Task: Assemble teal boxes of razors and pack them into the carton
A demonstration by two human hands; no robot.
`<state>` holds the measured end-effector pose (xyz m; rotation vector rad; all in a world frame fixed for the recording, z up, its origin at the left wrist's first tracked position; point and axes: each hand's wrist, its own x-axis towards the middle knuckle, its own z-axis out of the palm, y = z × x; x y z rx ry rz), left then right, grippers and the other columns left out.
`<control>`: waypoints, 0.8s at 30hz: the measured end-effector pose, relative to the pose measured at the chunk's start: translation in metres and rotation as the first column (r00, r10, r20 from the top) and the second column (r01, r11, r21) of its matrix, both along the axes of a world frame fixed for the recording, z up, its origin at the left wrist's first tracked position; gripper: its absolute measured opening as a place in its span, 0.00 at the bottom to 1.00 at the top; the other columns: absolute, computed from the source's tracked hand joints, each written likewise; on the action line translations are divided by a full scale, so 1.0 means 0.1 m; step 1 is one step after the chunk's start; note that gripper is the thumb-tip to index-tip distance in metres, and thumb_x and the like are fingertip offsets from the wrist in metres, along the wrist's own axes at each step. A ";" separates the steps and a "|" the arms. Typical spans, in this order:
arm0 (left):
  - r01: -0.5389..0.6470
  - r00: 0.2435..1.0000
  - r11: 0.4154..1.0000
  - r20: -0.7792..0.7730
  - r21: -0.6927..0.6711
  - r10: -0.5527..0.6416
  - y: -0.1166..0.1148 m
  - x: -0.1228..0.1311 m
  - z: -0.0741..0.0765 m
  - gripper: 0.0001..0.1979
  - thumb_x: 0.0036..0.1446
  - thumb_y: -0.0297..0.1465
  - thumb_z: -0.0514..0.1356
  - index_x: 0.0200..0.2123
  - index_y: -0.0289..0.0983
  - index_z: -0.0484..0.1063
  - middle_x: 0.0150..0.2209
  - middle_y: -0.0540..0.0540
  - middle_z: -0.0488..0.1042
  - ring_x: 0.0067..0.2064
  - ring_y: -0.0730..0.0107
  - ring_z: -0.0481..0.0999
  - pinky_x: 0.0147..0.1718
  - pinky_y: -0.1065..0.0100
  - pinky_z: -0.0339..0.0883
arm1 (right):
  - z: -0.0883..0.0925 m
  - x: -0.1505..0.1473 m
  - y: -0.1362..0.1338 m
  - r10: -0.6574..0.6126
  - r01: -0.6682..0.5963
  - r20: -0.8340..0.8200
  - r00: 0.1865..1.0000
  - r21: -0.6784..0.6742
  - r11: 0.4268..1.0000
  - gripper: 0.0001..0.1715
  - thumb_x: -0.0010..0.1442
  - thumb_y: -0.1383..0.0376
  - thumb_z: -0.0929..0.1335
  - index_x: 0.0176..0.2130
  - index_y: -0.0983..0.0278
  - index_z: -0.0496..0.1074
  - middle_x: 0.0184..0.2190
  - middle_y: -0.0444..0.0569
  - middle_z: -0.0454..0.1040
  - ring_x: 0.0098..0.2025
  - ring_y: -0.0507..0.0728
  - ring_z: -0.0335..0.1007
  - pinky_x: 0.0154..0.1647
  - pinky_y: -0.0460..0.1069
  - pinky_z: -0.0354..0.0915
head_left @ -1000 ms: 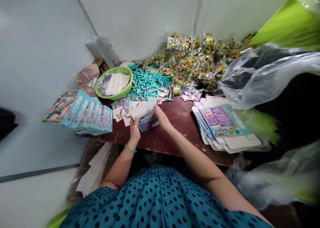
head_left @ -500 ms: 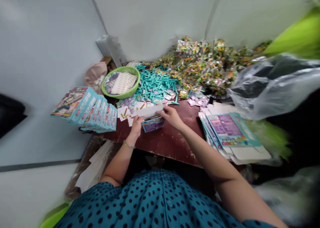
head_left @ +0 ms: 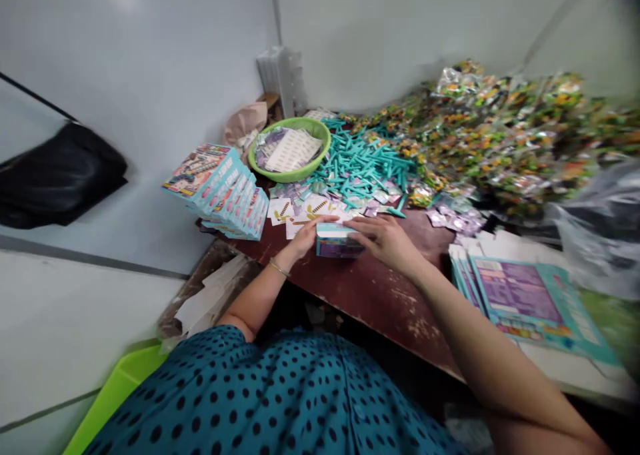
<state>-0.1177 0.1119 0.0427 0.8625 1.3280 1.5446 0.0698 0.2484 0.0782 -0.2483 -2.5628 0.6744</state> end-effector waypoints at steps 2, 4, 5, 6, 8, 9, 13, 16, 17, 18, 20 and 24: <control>0.031 0.999 0.998 0.043 0.048 -0.033 0.00 -0.04 0.01 0.24 0.55 0.46 0.64 0.49 0.38 0.80 0.54 0.39 0.80 0.61 0.47 0.74 0.62 0.51 0.65 | 0.02 -0.04 0.03 -0.036 0.036 -0.013 0.999 0.011 0.999 0.20 0.73 0.57 0.64 0.56 0.57 0.80 0.50 0.52 0.82 0.51 0.64 0.80 0.52 0.59 0.70; -0.003 0.999 0.993 0.050 0.122 -0.003 -0.03 -0.04 0.03 0.26 0.57 0.47 0.62 0.53 0.38 0.78 0.56 0.38 0.79 0.62 0.47 0.73 0.64 0.48 0.63 | 0.01 -0.06 0.06 -0.078 0.080 -0.028 0.997 0.056 0.995 0.20 0.73 0.59 0.63 0.55 0.57 0.80 0.50 0.52 0.82 0.47 0.62 0.80 0.49 0.57 0.70; -0.026 1.000 0.988 0.002 0.150 0.026 -0.06 -0.04 0.05 0.26 0.58 0.47 0.62 0.54 0.38 0.78 0.58 0.38 0.78 0.64 0.47 0.72 0.65 0.47 0.62 | -0.01 -0.05 0.07 -0.090 0.093 -0.032 0.995 0.092 0.991 0.20 0.74 0.59 0.63 0.55 0.57 0.80 0.51 0.51 0.82 0.47 0.62 0.80 0.49 0.57 0.70; -0.043 0.994 0.985 -0.089 0.168 0.059 -0.10 -0.03 0.06 0.25 0.59 0.46 0.63 0.54 0.39 0.78 0.59 0.38 0.77 0.65 0.47 0.71 0.67 0.47 0.60 | -0.03 -0.03 0.07 -0.088 0.092 -0.035 0.996 0.132 0.987 0.20 0.74 0.59 0.63 0.56 0.56 0.80 0.52 0.50 0.82 0.47 0.61 0.79 0.50 0.58 0.69; -0.049 0.936 0.983 -0.334 0.176 0.106 -0.18 -0.01 0.08 0.19 0.59 0.43 0.66 0.51 0.42 0.80 0.59 0.39 0.76 0.65 0.49 0.70 0.69 0.47 0.56 | -0.09 0.03 0.08 -0.041 0.046 -0.034 0.999 0.197 0.979 0.20 0.74 0.58 0.63 0.57 0.54 0.78 0.53 0.49 0.81 0.51 0.62 0.77 0.56 0.60 0.66; -0.035 0.890 0.985 -0.444 0.168 0.107 -0.22 -0.01 0.08 0.16 0.59 0.41 0.67 0.49 0.43 0.81 0.59 0.40 0.76 0.65 0.51 0.71 0.70 0.47 0.55 | -0.12 0.07 0.08 -0.006 0.013 -0.032 0.999 0.218 0.976 0.20 0.74 0.58 0.63 0.59 0.53 0.77 0.56 0.49 0.80 0.56 0.63 0.75 0.60 0.62 0.63; 0.089 0.783 0.987 -0.621 0.136 0.015 -0.26 -0.04 0.07 0.13 0.62 0.36 0.66 0.50 0.46 0.80 0.62 0.41 0.74 0.66 0.54 0.71 0.70 0.47 0.56 | -0.29 0.19 0.09 0.034 -0.023 -0.041 0.999 0.238 0.971 0.23 0.74 0.57 0.63 0.64 0.53 0.72 0.65 0.51 0.71 0.68 0.66 0.62 0.68 0.66 0.55; 0.049 0.799 0.990 -0.600 0.129 0.038 -0.25 -0.04 0.01 0.21 0.58 0.35 0.69 0.55 0.45 0.77 0.63 0.40 0.73 0.68 0.52 0.69 0.71 0.46 0.55 | -0.36 0.19 0.07 -0.014 0.023 -0.047 0.999 0.215 0.976 0.23 0.74 0.60 0.63 0.64 0.52 0.72 0.65 0.50 0.71 0.70 0.65 0.60 0.69 0.65 0.54; 0.002 0.810 0.990 -0.581 0.142 0.082 -0.24 -0.03 -0.03 0.23 0.57 0.35 0.70 0.56 0.44 0.76 0.63 0.39 0.73 0.68 0.51 0.69 0.71 0.45 0.54 | -0.37 0.18 0.05 -0.026 0.036 -0.054 0.998 0.211 0.977 0.23 0.73 0.60 0.63 0.64 0.52 0.72 0.65 0.50 0.71 0.70 0.65 0.60 0.70 0.66 0.53; -0.044 0.816 0.986 -0.563 0.158 0.127 -0.24 -0.02 -0.08 0.22 0.57 0.35 0.71 0.55 0.44 0.75 0.63 0.38 0.73 0.69 0.50 0.68 0.71 0.45 0.54 | -0.38 0.17 0.04 -0.036 0.049 -0.065 0.997 0.209 0.977 0.22 0.73 0.60 0.63 0.63 0.52 0.73 0.66 0.50 0.70 0.70 0.65 0.60 0.70 0.67 0.52; -0.105 0.826 0.976 -0.529 0.191 0.192 -0.24 0.00 -0.18 0.19 0.58 0.36 0.70 0.52 0.43 0.76 0.65 0.38 0.71 0.70 0.51 0.65 0.72 0.44 0.52 | -0.40 0.16 0.00 -0.062 0.079 -0.092 0.994 0.200 0.977 0.21 0.73 0.60 0.64 0.62 0.52 0.73 0.66 0.50 0.70 0.70 0.65 0.59 0.71 0.67 0.51; -0.127 0.847 0.976 -0.492 0.177 0.200 -0.24 0.02 -0.38 0.22 0.58 0.38 0.69 0.55 0.43 0.75 0.66 0.37 0.70 0.70 0.51 0.65 0.71 0.46 0.52 | -0.37 0.14 -0.02 -0.089 0.113 -0.137 0.987 0.178 0.978 0.20 0.72 0.61 0.65 0.60 0.54 0.75 0.62 0.50 0.74 0.67 0.65 0.63 0.68 0.65 0.56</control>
